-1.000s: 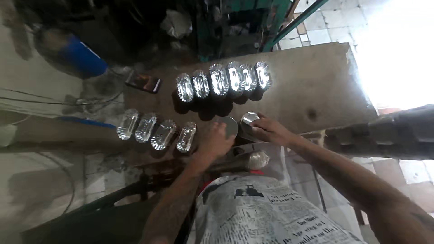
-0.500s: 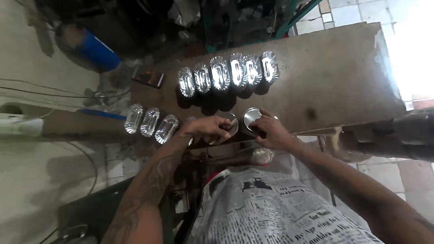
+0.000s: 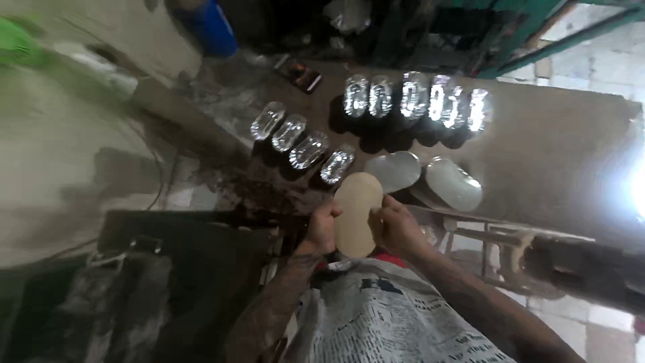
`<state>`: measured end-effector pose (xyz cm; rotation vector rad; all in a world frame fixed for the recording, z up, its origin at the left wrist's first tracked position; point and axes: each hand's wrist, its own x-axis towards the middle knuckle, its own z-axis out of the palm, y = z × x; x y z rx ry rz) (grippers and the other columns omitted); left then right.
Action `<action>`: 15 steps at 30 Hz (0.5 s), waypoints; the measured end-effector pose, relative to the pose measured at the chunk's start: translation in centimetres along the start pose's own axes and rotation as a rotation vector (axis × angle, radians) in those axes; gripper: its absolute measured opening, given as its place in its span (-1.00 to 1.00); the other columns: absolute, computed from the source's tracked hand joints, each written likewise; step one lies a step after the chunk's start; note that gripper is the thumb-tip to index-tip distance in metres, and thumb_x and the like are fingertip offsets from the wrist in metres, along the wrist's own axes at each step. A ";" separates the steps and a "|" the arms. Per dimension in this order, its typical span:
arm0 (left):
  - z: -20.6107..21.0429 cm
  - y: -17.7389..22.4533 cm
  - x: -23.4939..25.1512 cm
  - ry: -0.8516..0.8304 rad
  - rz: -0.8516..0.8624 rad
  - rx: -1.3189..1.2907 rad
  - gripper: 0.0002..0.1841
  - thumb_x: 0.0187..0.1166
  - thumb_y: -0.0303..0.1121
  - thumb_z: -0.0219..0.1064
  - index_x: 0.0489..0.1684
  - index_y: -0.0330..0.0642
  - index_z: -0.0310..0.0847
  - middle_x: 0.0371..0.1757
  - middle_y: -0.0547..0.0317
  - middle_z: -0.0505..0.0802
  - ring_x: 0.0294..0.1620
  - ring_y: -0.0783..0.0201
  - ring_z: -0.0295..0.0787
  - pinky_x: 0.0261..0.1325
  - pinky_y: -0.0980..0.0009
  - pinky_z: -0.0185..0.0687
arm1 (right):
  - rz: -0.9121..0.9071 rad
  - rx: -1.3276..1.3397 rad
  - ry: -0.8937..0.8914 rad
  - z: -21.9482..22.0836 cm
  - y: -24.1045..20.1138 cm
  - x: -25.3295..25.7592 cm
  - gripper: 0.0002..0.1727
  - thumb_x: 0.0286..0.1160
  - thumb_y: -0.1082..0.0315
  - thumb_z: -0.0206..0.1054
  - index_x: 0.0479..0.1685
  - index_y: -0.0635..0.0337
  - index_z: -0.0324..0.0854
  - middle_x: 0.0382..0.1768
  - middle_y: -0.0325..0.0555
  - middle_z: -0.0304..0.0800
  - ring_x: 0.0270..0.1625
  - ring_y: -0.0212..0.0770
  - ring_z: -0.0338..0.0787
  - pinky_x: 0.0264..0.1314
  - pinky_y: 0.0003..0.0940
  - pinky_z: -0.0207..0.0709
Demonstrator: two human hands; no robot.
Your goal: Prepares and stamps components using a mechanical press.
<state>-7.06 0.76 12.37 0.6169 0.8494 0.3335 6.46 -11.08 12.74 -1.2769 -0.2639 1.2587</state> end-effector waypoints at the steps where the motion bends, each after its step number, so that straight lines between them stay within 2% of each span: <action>1: -0.6 -0.4 -0.7 0.046 -0.011 -0.107 -0.68 0.56 -0.45 -0.16 -0.20 -0.06 0.59 -0.36 0.17 0.85 -0.33 0.31 0.84 -0.26 0.30 0.80 | 0.027 0.012 -0.120 -0.2 0.2 0.0 -0.72 0.60 0.45 0.10 0.17 0.14 0.61 -0.25 -0.26 0.82 -0.26 -0.41 0.79 -0.11 -0.38 0.74; 3: -1.7 -3.0 -0.7 0.050 0.015 -0.229 -0.63 0.56 -0.44 -0.20 -0.48 -0.02 0.58 -0.49 0.23 0.83 -0.42 0.38 0.82 -0.32 0.39 0.78 | 0.047 0.060 -0.265 -0.6 0.6 -0.1 -0.79 0.57 0.50 0.19 0.07 0.20 0.65 -0.20 -0.21 0.87 -0.17 -0.37 0.84 0.02 -0.32 0.76; 4: -2.0 -4.8 -0.1 0.041 0.026 -0.219 -0.61 0.52 -0.45 -0.21 -0.54 0.02 0.58 -0.52 0.30 0.84 -0.44 0.45 0.81 -0.33 0.44 0.77 | 0.040 0.024 -0.275 -1.1 1.3 0.0 -0.80 0.56 0.51 0.20 0.05 0.22 0.66 -0.20 -0.20 0.88 -0.16 -0.36 0.85 0.03 -0.31 0.77; 5: -2.3 -6.4 1.0 0.042 0.026 -0.133 -0.66 0.45 -0.47 -0.17 -0.50 -0.01 0.58 -0.50 0.32 0.84 -0.42 0.48 0.80 -0.31 0.47 0.76 | 0.010 -0.105 -0.258 -2.3 2.2 0.1 -0.80 0.57 0.51 0.20 0.05 0.26 0.66 -0.19 -0.19 0.88 -0.16 -0.36 0.85 0.01 -0.34 0.77; 6: -3.0 -8.0 2.6 0.030 0.016 0.056 -0.72 0.49 -0.50 -0.12 -0.29 -0.15 0.57 -0.37 0.26 0.82 -0.30 0.47 0.77 -0.19 0.47 0.73 | -0.054 -0.347 -0.259 -4.4 3.4 0.4 -0.78 0.60 0.49 0.20 0.08 0.32 0.66 -0.12 -0.16 0.87 -0.07 -0.36 0.84 0.09 -0.37 0.75; 7: -3.8 -9.5 4.7 -0.023 -0.020 0.339 -0.72 0.66 -0.49 -0.09 0.03 -0.33 0.57 -0.11 0.12 0.77 -0.07 0.41 0.71 0.07 0.44 0.66 | -0.125 -0.654 -0.303 -7.2 4.7 0.5 -0.72 0.61 0.46 0.19 0.15 0.40 0.68 0.06 -0.03 0.82 0.14 -0.27 0.79 0.31 -0.33 0.67; 8: -4.3 -10.8 6.8 -0.098 -0.101 0.628 -0.63 0.83 -0.42 -0.07 0.35 -0.45 0.56 0.24 -0.13 0.75 0.25 0.21 0.67 0.39 0.28 0.55 | -0.141 -0.938 -0.378 -10.2 6.0 0.1 -0.63 0.61 0.44 0.18 0.28 0.42 0.67 0.25 0.16 0.77 0.36 -0.06 0.73 0.54 -0.15 0.53; 9: -4.4 -12.5 9.3 -0.192 -0.173 0.881 -0.57 0.88 -0.32 -0.06 0.48 -0.42 0.51 0.42 -0.25 0.69 0.43 0.04 0.62 0.54 0.10 0.46 | -0.076 -1.181 -0.467 -12.9 6.9 -0.8 -0.57 0.64 0.40 0.18 0.42 0.40 0.61 0.40 0.27 0.69 0.51 0.13 0.65 0.65 0.04 0.42; 10: -3.9 -14.4 11.7 -0.270 -0.210 1.069 -0.54 0.88 -0.23 -0.05 0.49 -0.38 0.50 0.42 -0.30 0.67 0.44 -0.06 0.62 0.51 -0.03 0.45 | 0.040 -1.354 -0.535 -15.1 7.5 -2.0 -0.56 0.64 0.41 0.18 0.45 0.39 0.58 0.42 0.35 0.64 0.51 0.26 0.62 0.62 0.17 0.41; 12: -2.2 -17.2 15.9 -0.378 -0.293 1.357 -0.42 0.85 -0.02 -0.03 0.69 -0.22 0.37 0.58 -0.22 0.60 0.62 -0.12 0.50 0.64 -0.15 0.35 | 0.297 -1.491 -0.592 -17.9 8.3 -4.5 -0.57 0.64 0.39 0.22 0.46 0.29 0.60 0.43 0.32 0.63 0.50 0.30 0.62 0.55 0.25 0.45; 14: -0.8 -19.0 18.3 -0.375 -0.333 1.511 -0.38 0.80 0.09 -0.03 0.57 -0.21 0.50 0.52 -0.22 0.66 0.59 -0.19 0.53 0.58 -0.28 0.34 | 0.395 -1.458 -0.551 -19.7 9.8 -6.8 -0.60 0.72 0.24 0.22 0.40 0.25 0.66 0.37 0.25 0.70 0.48 0.25 0.65 0.57 0.18 0.45; 15: 0.4 -18.3 18.1 -0.367 -0.392 1.530 -0.40 0.82 0.09 -0.03 0.52 -0.19 0.57 0.53 -0.18 0.67 0.60 -0.16 0.52 0.59 -0.27 0.31 | 0.423 -1.432 -0.508 -20.3 10.5 -7.6 -0.58 0.75 0.22 0.19 0.41 0.26 0.65 0.38 0.24 0.71 0.51 0.22 0.63 0.61 0.14 0.42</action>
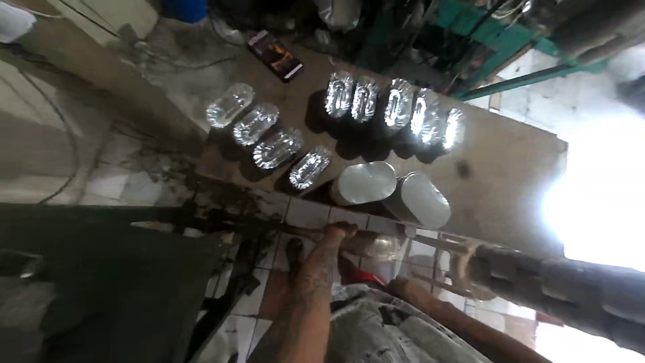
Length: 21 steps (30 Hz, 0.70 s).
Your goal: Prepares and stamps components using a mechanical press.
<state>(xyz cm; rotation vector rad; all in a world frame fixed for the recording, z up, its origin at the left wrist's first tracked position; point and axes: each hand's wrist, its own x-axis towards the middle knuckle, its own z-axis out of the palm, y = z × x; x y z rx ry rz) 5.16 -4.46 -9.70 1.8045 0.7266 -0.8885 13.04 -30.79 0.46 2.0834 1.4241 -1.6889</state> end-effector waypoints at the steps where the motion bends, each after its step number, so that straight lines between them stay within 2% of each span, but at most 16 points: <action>1: -0.5 1.0 -1.1 -0.028 -0.038 -0.010 -0.43 0.83 0.05 -0.02 0.50 -0.17 0.59 0.55 -0.14 0.66 0.62 -0.13 0.50 0.61 -0.24 0.29 | 0.034 0.034 0.027 0.9 0.7 -0.1 -0.57 0.78 0.22 0.14 0.43 0.29 0.64 0.39 0.25 0.71 0.52 0.21 0.63 0.64 0.10 0.40; 3: -1.9 2.3 -5.8 -0.064 -0.117 -0.141 -0.51 0.85 -0.07 0.05 0.54 -0.20 0.55 0.60 -0.11 0.60 0.66 -0.04 0.43 0.69 -0.08 0.22 | 0.115 0.079 0.039 2.0 1.3 0.2 -0.55 0.83 0.23 0.06 0.49 0.31 0.58 0.45 0.27 0.65 0.56 0.22 0.60 0.67 0.09 0.37; 4: -2.7 1.7 -6.8 -0.060 -0.091 -0.153 -0.50 0.83 -0.07 0.06 0.50 -0.24 0.57 0.56 -0.17 0.63 0.62 -0.08 0.48 0.64 -0.12 0.28 | 0.120 0.086 0.048 1.8 1.0 0.4 -0.55 0.84 0.26 0.05 0.52 0.32 0.55 0.49 0.28 0.62 0.58 0.23 0.57 0.69 0.08 0.34; 6: -4.0 -0.1 -6.9 -0.074 0.005 -0.070 -0.43 0.86 -0.02 -0.07 0.49 -0.29 0.56 0.49 -0.31 0.65 0.55 -0.24 0.54 0.54 -0.31 0.32 | 0.065 0.082 0.044 0.6 0.3 0.4 -0.55 0.84 0.30 0.04 0.55 0.32 0.53 0.51 0.29 0.60 0.62 0.23 0.54 0.71 0.07 0.31; 8: -6.3 -1.4 -11.1 0.011 0.054 -0.077 -0.40 0.89 0.01 -0.15 0.48 -0.32 0.56 0.42 -0.37 0.69 0.48 -0.29 0.59 0.49 -0.34 0.36 | 0.023 0.036 -0.014 -1.2 -0.6 0.5 -0.56 0.85 0.30 0.04 0.51 0.37 0.54 0.49 0.32 0.61 0.60 0.24 0.55 0.70 0.08 0.32; 10: -8.4 -3.4 -17.8 0.259 0.086 -0.249 -0.40 0.87 0.05 -0.06 0.29 -0.34 0.68 0.23 -0.33 0.79 0.31 -0.22 0.71 0.41 -0.26 0.47 | -0.035 0.020 -0.067 -2.9 -1.7 1.5 -0.57 0.83 0.34 0.07 0.46 0.43 0.57 0.46 0.38 0.62 0.59 0.29 0.55 0.71 0.10 0.28; 11: -8.8 -4.6 -21.4 0.403 0.174 -0.347 -0.47 0.87 -0.01 -0.01 0.27 -0.30 0.70 0.18 -0.23 0.81 0.25 -0.09 0.75 0.38 -0.16 0.54 | -0.164 0.017 0.002 -3.0 -1.2 2.2 -0.63 0.75 0.41 0.16 0.35 0.43 0.66 0.36 0.37 0.71 0.49 0.29 0.64 0.66 0.11 0.38; 13: -9.8 -7.0 -28.1 0.633 0.315 -0.522 -0.50 0.88 -0.13 -0.01 0.56 -0.29 0.51 0.45 -0.16 0.72 0.47 0.08 0.65 0.59 0.03 0.45 | -0.413 0.056 0.128 -4.0 -2.6 3.8 -0.70 0.56 0.45 0.32 0.17 0.37 0.78 0.16 0.26 0.83 0.28 0.17 0.80 0.47 0.07 0.59; 14: -10.6 -8.5 -30.8 0.743 0.319 -0.593 -0.44 0.90 -0.07 -0.08 0.69 -0.24 0.38 0.57 -0.13 0.64 0.57 0.12 0.57 0.67 0.07 0.40 | -0.456 0.086 0.164 -4.7 -4.3 4.6 -0.72 0.50 0.43 0.36 0.10 0.37 0.79 0.10 0.21 0.85 0.18 0.08 0.83 0.36 0.04 0.67; 15: -11.6 -10.0 -33.0 0.862 0.285 -0.711 -0.38 0.88 0.07 -0.13 0.72 -0.16 0.35 0.54 -0.07 0.66 0.52 0.17 0.62 0.61 0.10 0.49 | -0.482 0.100 0.202 -5.2 -6.1 5.6 -0.73 0.49 0.41 0.37 0.05 0.39 0.77 0.02 0.19 0.84 0.06 0.01 0.85 0.22 -0.02 0.74; 16: -13.1 -11.7 -34.8 0.985 0.271 -0.875 -0.39 0.85 0.11 -0.11 0.65 -0.11 0.42 0.43 0.02 0.73 0.40 0.24 0.69 0.49 0.16 0.60 | -0.503 0.100 0.232 -5.8 -8.1 6.5 -0.72 0.48 0.44 0.35 0.06 0.45 0.74 0.00 0.22 0.83 0.01 0.02 0.86 0.15 -0.02 0.76; 17: -14.9 -13.3 -36.1 1.110 0.314 -1.055 -0.48 0.86 0.02 -0.07 0.55 -0.13 0.48 0.29 0.08 0.77 0.26 0.30 0.72 0.36 0.24 0.66 | -0.532 0.096 0.254 -6.3 -10.3 7.3 -0.70 0.48 0.48 0.32 0.11 0.50 0.70 0.01 0.27 0.81 0.01 0.05 0.85 0.13 -0.01 0.74; 18: -16.4 -14.7 -37.0 1.246 0.372 -1.168 -0.56 0.89 -0.08 -0.13 0.41 -0.14 0.50 0.13 0.17 0.78 0.10 0.39 0.73 0.20 0.33 0.70 | -0.568 0.086 0.287 -6.5 -12.4 8.0 -0.69 0.47 0.50 0.30 0.12 0.52 0.68 0.01 0.28 0.81 -0.01 0.04 0.85 0.11 -0.03 0.75; 19: -17.3 -16.1 -37.4 1.393 0.429 -1.211 -0.57 0.91 -0.14 -0.19 0.39 -0.17 0.49 0.12 0.18 0.77 0.10 0.42 0.72 0.18 0.37 0.69 | -0.608 0.083 0.319 -6.6 -14.6 8.6 -0.69 0.48 0.51 0.29 0.13 0.52 0.68 0.02 0.30 0.81 -0.01 0.03 0.86 0.09 -0.06 0.76; 20: -17.4 -17.7 -37.5 1.518 0.458 -1.166 -0.52 0.93 -0.16 -0.25 0.54 -0.24 0.41 0.32 0.08 0.72 0.30 0.37 0.65 0.37 0.33 0.61 | -0.649 0.080 0.341 -6.6 -16.7 9.3 -0.69 0.47 0.52 0.28 0.13 0.51 0.69 0.04 0.29 0.81 0.00 0.02 0.86 0.10 -0.09 0.77; 21: -16.7 -19.4 -37.3 1.603 0.409 -1.042 -0.45 0.94 -0.14 -0.29 0.68 -0.30 0.30 0.54 -0.07 0.62 0.53 0.26 0.54 0.60 0.24 0.45 | -0.693 0.076 0.355 -6.6 -18.7 10.1 -0.70 0.47 0.51 0.28 0.12 0.50 0.69 0.03 0.27 0.81 0.00 -0.01 0.86 0.10 -0.11 0.77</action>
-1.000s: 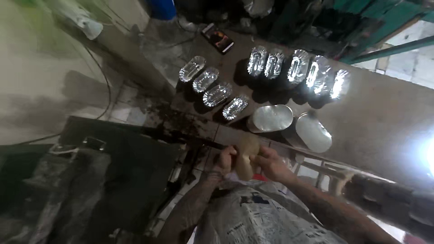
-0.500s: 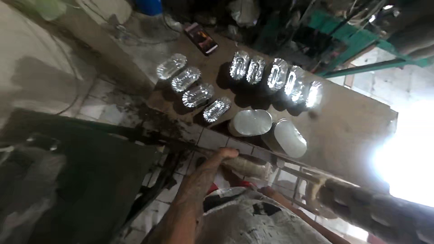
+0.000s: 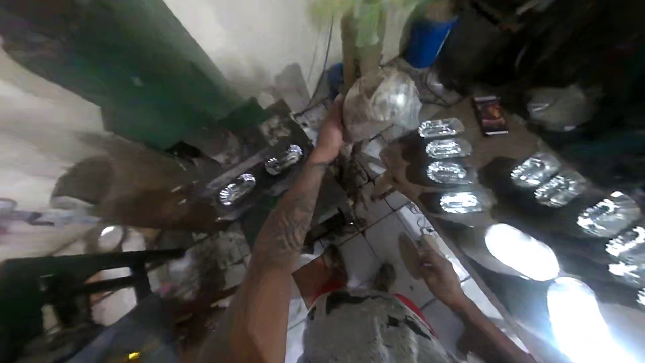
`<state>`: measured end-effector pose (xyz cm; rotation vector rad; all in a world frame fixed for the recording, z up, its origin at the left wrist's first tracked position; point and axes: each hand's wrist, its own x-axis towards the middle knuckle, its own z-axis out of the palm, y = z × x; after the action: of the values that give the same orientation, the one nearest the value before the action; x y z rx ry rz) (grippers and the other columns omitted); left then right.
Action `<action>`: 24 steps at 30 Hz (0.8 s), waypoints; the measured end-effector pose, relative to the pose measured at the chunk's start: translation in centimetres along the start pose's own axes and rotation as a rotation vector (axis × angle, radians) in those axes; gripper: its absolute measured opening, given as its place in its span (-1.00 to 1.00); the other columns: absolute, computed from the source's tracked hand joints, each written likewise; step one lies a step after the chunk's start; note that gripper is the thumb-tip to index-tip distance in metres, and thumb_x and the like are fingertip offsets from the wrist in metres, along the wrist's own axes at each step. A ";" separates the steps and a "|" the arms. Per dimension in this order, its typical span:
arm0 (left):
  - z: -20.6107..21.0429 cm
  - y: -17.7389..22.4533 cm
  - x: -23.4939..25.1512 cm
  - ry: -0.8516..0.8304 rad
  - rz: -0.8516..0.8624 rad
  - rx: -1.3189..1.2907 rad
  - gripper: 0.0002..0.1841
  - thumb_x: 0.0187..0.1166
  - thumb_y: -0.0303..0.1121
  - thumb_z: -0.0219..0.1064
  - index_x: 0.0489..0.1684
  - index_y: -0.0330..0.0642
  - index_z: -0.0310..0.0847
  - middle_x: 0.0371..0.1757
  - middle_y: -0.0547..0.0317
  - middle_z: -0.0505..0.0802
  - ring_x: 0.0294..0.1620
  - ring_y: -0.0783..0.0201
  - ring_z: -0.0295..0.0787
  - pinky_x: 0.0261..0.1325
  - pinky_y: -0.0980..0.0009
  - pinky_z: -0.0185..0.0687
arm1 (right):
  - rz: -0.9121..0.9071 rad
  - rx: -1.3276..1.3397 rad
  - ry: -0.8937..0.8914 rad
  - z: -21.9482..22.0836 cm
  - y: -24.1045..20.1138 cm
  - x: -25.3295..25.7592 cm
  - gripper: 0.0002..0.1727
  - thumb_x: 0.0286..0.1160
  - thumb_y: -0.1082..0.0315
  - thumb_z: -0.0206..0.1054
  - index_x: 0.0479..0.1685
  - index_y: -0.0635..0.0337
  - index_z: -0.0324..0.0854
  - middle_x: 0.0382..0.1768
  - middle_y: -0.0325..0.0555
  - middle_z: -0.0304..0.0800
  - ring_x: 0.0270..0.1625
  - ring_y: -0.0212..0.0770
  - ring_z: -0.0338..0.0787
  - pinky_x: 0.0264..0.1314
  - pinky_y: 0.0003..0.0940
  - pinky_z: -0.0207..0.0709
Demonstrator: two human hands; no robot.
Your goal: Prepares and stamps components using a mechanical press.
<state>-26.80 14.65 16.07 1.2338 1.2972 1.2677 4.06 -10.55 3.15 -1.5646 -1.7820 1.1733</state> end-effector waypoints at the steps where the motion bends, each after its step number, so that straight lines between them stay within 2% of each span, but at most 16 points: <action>1: -1.9 -1.1 -1.1 -0.008 -0.002 0.210 -0.40 0.93 -0.08 -0.32 0.75 -0.31 0.23 0.64 -0.16 0.53 0.66 0.14 0.43 0.72 0.13 0.32 | -0.039 -0.002 0.004 0.8 -1.1 1.7 -0.71 0.48 0.51 0.28 0.11 0.48 0.68 0.02 0.24 0.82 -0.02 -0.04 0.86 0.08 -0.14 0.78; 3: -7.3 -3.9 -3.9 -0.083 -0.148 0.745 -0.27 0.87 0.18 -0.30 0.70 -0.22 0.34 0.55 -0.22 0.64 0.61 -0.09 0.53 0.66 -0.20 0.34 | -0.097 -0.001 0.031 2.2 -3.7 5.0 -0.70 0.47 0.51 0.28 0.11 0.51 0.68 -0.04 0.25 0.83 -0.08 -0.05 0.87 0.03 -0.15 0.79; 5: -13.7 -6.7 -5.0 -0.139 -0.318 0.992 -0.24 0.78 0.29 -0.14 0.59 -0.17 0.48 0.43 -0.26 0.72 0.52 -0.24 0.59 0.60 -0.40 0.24 | -0.112 0.006 0.034 3.4 -7.3 8.3 -0.69 0.50 0.51 0.28 0.15 0.50 0.67 0.02 0.26 0.80 -0.01 -0.06 0.85 0.09 -0.16 0.77; 7: -18.2 -7.2 -6.5 -0.262 -0.306 0.975 -0.39 0.81 0.14 0.02 0.21 -0.29 0.71 0.07 -0.29 0.83 0.16 -0.24 0.77 0.32 -0.37 0.50 | -0.205 -0.047 0.044 4.9 -10.8 11.7 -0.73 0.53 0.50 0.30 0.12 0.48 0.69 0.00 0.24 0.80 -0.01 -0.04 0.84 0.13 -0.13 0.76; 9: -20.3 -4.6 -9.4 -0.447 -0.279 0.874 -0.46 0.85 0.01 0.05 -0.12 -0.35 0.73 -0.28 -0.20 0.78 -0.22 -0.09 0.76 -0.02 -0.18 0.66 | -0.403 -0.217 0.052 7.2 -13.9 15.0 -0.78 0.51 0.50 0.31 0.00 0.40 0.79 -0.05 0.20 0.86 0.04 0.08 0.85 0.20 0.03 0.73; 10: -21.4 -3.7 -10.9 -0.547 -0.292 0.886 -0.47 0.84 0.00 0.06 -0.19 -0.34 0.73 -0.35 -0.14 0.77 -0.31 -0.03 0.74 -0.12 -0.10 0.68 | -0.518 -0.343 0.029 8.7 -15.4 16.5 -0.80 0.52 0.48 0.33 -0.03 0.33 0.82 -0.02 0.17 0.89 0.10 0.14 0.87 0.23 0.11 0.72; 11: -22.9 -3.7 -11.8 -0.629 -0.307 0.955 -0.49 0.83 0.00 0.08 -0.21 -0.31 0.73 -0.33 -0.12 0.77 -0.28 -0.01 0.74 -0.09 -0.08 0.67 | -0.654 -0.451 -0.017 10.3 -16.7 18.1 -0.79 0.51 0.48 0.35 0.00 0.23 0.85 0.03 0.09 0.91 0.15 0.13 0.88 0.23 0.13 0.73; 12: -24.8 -4.6 -12.3 -0.680 -0.305 1.052 -0.52 0.83 -0.03 0.11 -0.17 -0.29 0.76 -0.21 -0.13 0.81 -0.13 -0.05 0.77 0.06 -0.13 0.66 | -0.814 -0.539 -0.075 11.9 -17.8 19.7 -0.77 0.50 0.48 0.36 0.03 0.13 0.86 0.08 0.00 0.91 0.19 0.07 0.87 0.25 0.11 0.72; 14: -28.3 -6.9 -12.9 -0.707 -0.266 1.183 -0.60 0.80 -0.10 0.16 -0.04 -0.27 0.79 0.13 -0.15 0.81 0.20 -0.11 0.75 0.37 -0.15 0.56 | -1.065 -0.660 -0.258 14.9 -19.7 23.3 -0.75 0.52 0.52 0.33 0.06 0.14 0.83 0.18 -0.07 0.87 0.31 0.01 0.81 0.30 0.08 0.69; 16: -28.9 -5.8 -13.7 -0.724 -0.276 1.238 -0.62 0.84 -0.19 0.09 0.14 -0.29 0.75 0.28 -0.18 0.77 0.37 -0.12 0.69 0.50 -0.10 0.50 | -1.067 -0.819 -0.417 18.0 -21.5 27.0 -0.72 0.57 0.57 0.26 0.13 0.19 0.77 0.28 -0.05 0.81 0.43 0.02 0.72 0.33 0.12 0.63; 17: -28.1 -3.8 -14.6 -0.742 -0.280 1.233 -0.61 0.87 -0.22 0.04 0.28 -0.29 0.70 0.34 -0.20 0.75 0.44 -0.14 0.66 0.56 -0.09 0.46 | -0.980 -0.897 -0.469 19.4 -22.8 28.1 -0.69 0.57 0.59 0.24 0.19 0.21 0.73 0.34 -0.02 0.76 0.48 0.05 0.67 0.39 0.17 0.58; 19: -25.9 0.3 -18.0 -0.807 -0.260 1.116 -0.67 0.79 -0.36 0.15 0.34 -0.35 0.66 0.30 -0.29 0.76 0.42 -0.20 0.65 0.55 -0.09 0.45 | -0.736 -0.924 -0.591 22.9 -25.3 26.9 -0.62 0.66 0.50 0.18 0.39 0.19 0.63 0.57 -0.01 0.57 0.61 0.11 0.55 0.57 0.31 0.40; 20: -25.0 1.7 -19.9 -0.818 -0.237 0.983 -0.70 0.71 -0.40 0.24 0.27 -0.37 0.67 0.19 -0.28 0.79 0.29 -0.16 0.73 0.44 -0.04 0.56 | -0.663 -0.891 -0.652 25.0 -26.8 25.6 -0.58 0.72 0.45 0.14 0.51 0.18 0.56 0.66 0.00 0.47 0.65 0.16 0.48 0.64 0.41 0.26; 21: -24.3 2.1 -21.9 -0.808 -0.166 0.800 -0.71 0.70 -0.34 0.25 0.20 -0.30 0.73 0.04 -0.14 0.85 0.10 0.03 0.81 0.28 0.10 0.68 | -0.665 -0.837 -0.674 27.5 -28.0 24.3 -0.61 0.71 0.42 0.16 0.46 0.19 0.60 0.63 0.01 0.50 0.63 0.17 0.50 0.66 0.46 0.17; 23: -22.1 1.9 -24.8 -0.819 -0.080 0.522 -0.74 0.70 -0.34 0.24 0.07 -0.32 0.77 -0.12 -0.07 0.88 -0.08 0.11 0.85 0.09 0.10 0.76 | -0.685 -0.823 -0.740 31.6 -30.8 22.0 -0.69 0.65 0.46 0.26 0.30 0.29 0.67 0.56 0.08 0.54 0.54 0.24 0.56 0.49 0.57 0.30; 24: -21.1 2.0 -25.6 -0.837 -0.063 0.476 -0.70 0.72 -0.36 0.22 0.23 -0.30 0.75 0.02 -0.08 0.89 0.05 0.10 0.86 0.22 0.10 0.74 | -0.683 -0.833 -0.784 32.7 -31.8 21.8 -0.67 0.63 0.48 0.29 0.32 0.34 0.65 0.59 0.15 0.48 0.55 0.31 0.52 0.40 0.63 0.32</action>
<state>-45.60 -12.65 18.37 1.7730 0.9973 0.2878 -44.46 2.06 9.55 -0.6261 -3.2609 0.7426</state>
